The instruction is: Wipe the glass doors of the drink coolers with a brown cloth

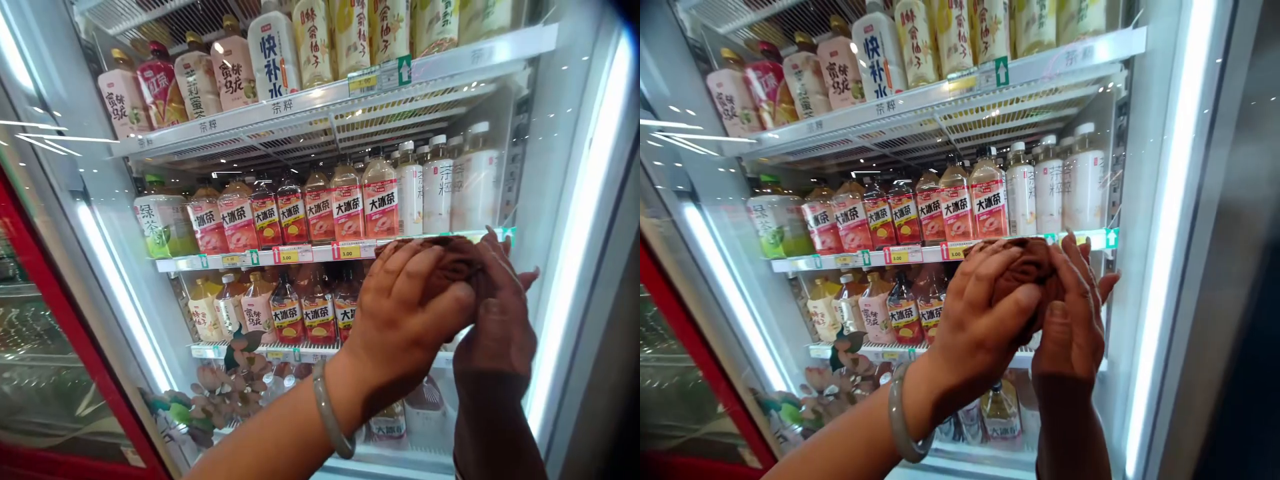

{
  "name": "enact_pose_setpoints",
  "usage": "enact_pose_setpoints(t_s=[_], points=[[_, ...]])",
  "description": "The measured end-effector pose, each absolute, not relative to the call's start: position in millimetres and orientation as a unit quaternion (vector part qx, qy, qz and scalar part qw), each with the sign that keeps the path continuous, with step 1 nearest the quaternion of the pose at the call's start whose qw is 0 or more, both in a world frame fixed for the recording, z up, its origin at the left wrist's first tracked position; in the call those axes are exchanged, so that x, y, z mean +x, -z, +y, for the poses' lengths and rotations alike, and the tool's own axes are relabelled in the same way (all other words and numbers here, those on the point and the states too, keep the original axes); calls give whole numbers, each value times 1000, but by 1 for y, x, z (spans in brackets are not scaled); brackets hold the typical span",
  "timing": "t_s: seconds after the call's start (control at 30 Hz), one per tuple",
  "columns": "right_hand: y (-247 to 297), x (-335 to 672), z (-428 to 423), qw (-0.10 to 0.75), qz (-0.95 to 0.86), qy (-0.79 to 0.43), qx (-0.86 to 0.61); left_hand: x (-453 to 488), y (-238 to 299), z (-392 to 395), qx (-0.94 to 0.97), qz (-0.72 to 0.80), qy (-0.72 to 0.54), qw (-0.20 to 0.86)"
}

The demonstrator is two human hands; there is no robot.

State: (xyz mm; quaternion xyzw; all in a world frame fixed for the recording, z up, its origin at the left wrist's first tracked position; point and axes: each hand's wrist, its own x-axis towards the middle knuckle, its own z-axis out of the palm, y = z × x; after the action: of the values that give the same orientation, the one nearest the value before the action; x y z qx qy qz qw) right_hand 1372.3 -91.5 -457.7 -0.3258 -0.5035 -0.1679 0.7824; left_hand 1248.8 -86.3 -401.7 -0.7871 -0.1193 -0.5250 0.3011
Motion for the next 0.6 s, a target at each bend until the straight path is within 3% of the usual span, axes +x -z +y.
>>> enact_pose_setpoints(t_s=[0.23, 0.47, 0.6], points=[[456, 1368, -91, 718, -548, 222, -367, 1229, 391, -88, -677, -242, 652, 240], [459, 1368, -90, 765, -512, 187, -343, 1234, 423, -88, -756, -162, 584, 247], [455, 1364, -96, 738, -532, 195, -368, 1203, 410, -81, -626, -240, 707, 225]])
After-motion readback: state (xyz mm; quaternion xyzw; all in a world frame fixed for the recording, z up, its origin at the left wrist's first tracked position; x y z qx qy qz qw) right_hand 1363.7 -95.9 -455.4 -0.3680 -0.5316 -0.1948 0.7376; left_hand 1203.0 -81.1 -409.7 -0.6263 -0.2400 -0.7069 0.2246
